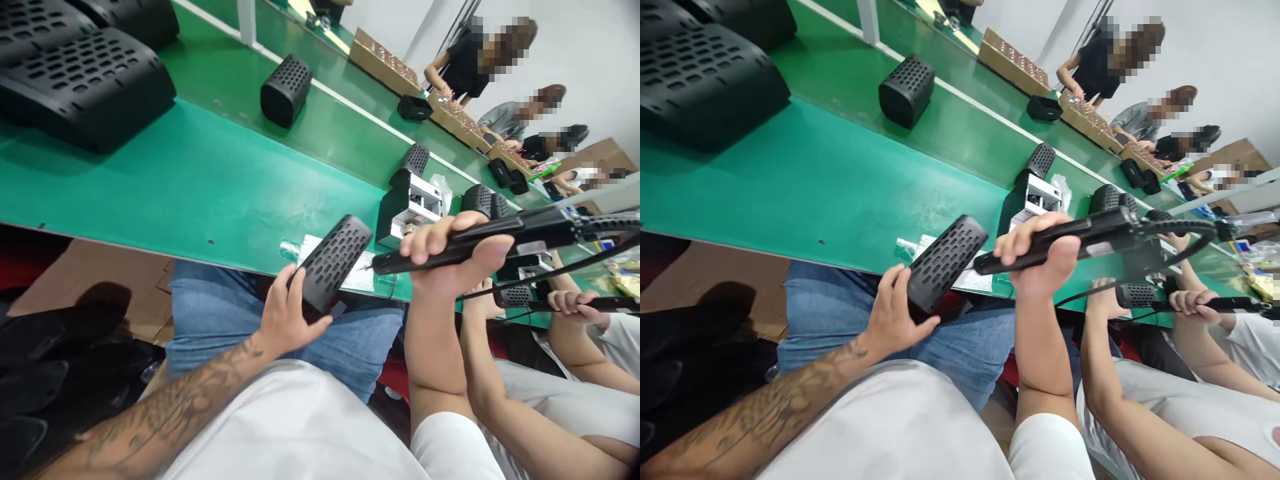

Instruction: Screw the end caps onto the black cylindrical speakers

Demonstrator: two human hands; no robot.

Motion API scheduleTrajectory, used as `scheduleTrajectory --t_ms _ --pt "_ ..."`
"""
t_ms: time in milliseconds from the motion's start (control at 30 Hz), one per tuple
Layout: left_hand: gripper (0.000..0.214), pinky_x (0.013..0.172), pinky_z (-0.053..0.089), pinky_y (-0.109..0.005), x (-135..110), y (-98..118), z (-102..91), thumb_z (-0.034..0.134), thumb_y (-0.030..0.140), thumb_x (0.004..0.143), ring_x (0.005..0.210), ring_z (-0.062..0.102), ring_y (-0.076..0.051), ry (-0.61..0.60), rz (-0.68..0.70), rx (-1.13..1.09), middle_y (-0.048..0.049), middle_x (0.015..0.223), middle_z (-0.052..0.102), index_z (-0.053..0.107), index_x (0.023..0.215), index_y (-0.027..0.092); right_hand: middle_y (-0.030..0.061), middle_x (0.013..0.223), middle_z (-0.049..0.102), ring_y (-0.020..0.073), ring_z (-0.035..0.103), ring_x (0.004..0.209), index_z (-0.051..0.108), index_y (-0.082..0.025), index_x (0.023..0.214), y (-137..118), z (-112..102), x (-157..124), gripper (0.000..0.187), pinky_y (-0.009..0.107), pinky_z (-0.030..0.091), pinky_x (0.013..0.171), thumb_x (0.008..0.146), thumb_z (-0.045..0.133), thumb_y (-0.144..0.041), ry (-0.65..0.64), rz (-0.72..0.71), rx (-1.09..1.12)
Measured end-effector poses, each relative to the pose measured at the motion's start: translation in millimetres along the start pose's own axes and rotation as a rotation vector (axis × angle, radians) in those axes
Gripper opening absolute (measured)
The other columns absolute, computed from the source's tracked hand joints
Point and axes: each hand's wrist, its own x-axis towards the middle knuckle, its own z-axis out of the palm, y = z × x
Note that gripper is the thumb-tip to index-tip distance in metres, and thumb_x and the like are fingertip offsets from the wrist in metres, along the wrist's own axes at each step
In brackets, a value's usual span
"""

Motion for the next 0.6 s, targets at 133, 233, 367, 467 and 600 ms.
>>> scheduleTrajectory --t_ms 133,233,367,467,600 --pt "0.101 0.106 0.075 -0.063 -34.7 33.3 -3.7 0.081 0.029 0.101 0.144 0.074 -0.049 -0.13 0.124 0.077 -0.0279 0.18 0.049 0.035 0.19 0.025 -0.0088 0.06 0.058 0.017 0.056 0.044 0.068 -0.03 0.096 24.7 -70.0 52.5 0.038 0.033 0.048 0.048 0.101 0.078 -0.067 0.383 -0.134 -0.31" --pt "0.089 0.099 0.077 -0.042 -26.5 39.6 2.2 0.065 0.004 0.103 0.123 0.085 -0.032 -0.211 0.258 0.039 -0.0257 0.17 0.061 0.041 0.187 0.019 -0.0077 0.057 0.06 0.0179 0.057 0.044 0.066 -0.029 0.09 58.2 -106.2 77.0 0.038 0.035 0.046 0.049 0.097 0.078 -0.065 0.492 -0.164 -0.435" --pt "0.074 0.103 0.071 -0.036 28.8 34.6 -1.2 0.062 -0.003 0.102 0.108 0.083 -0.024 -0.193 0.479 0.064 -0.0156 0.135 0.081 0.059 0.173 0.016 -0.0077 0.055 0.058 0.0171 0.05 0.042 0.06 -0.033 0.083 86.1 -128.4 79.3 0.043 0.038 0.043 0.046 0.092 0.08 -0.07 0.492 -0.103 -0.407" --pt "0.076 0.136 0.051 -0.055 96.7 25.1 -12.9 0.083 0.012 0.096 0.15 0.071 -0.037 -0.469 0.65 0.129 -0.0154 0.164 0.074 0.068 0.168 0.028 -0.0087 0.058 0.059 0.0164 0.047 0.044 0.06 -0.034 0.086 91.0 -134.5 70.6 0.044 0.04 0.046 0.05 0.092 0.084 -0.071 0.395 -0.061 -0.375" --pt "0.098 0.129 0.05 -0.061 172.2 20.9 -6.4 0.104 0.049 0.08 0.14 0.072 -0.047 -0.894 0.654 0.168 -0.026 0.152 0.076 0.07 0.165 0.014 -0.0093 0.06 0.059 0.0155 0.048 0.045 0.061 -0.033 0.089 84.2 -133.5 63.0 0.05 0.04 0.05 0.052 0.092 0.087 -0.076 0.351 -0.056 -0.357"
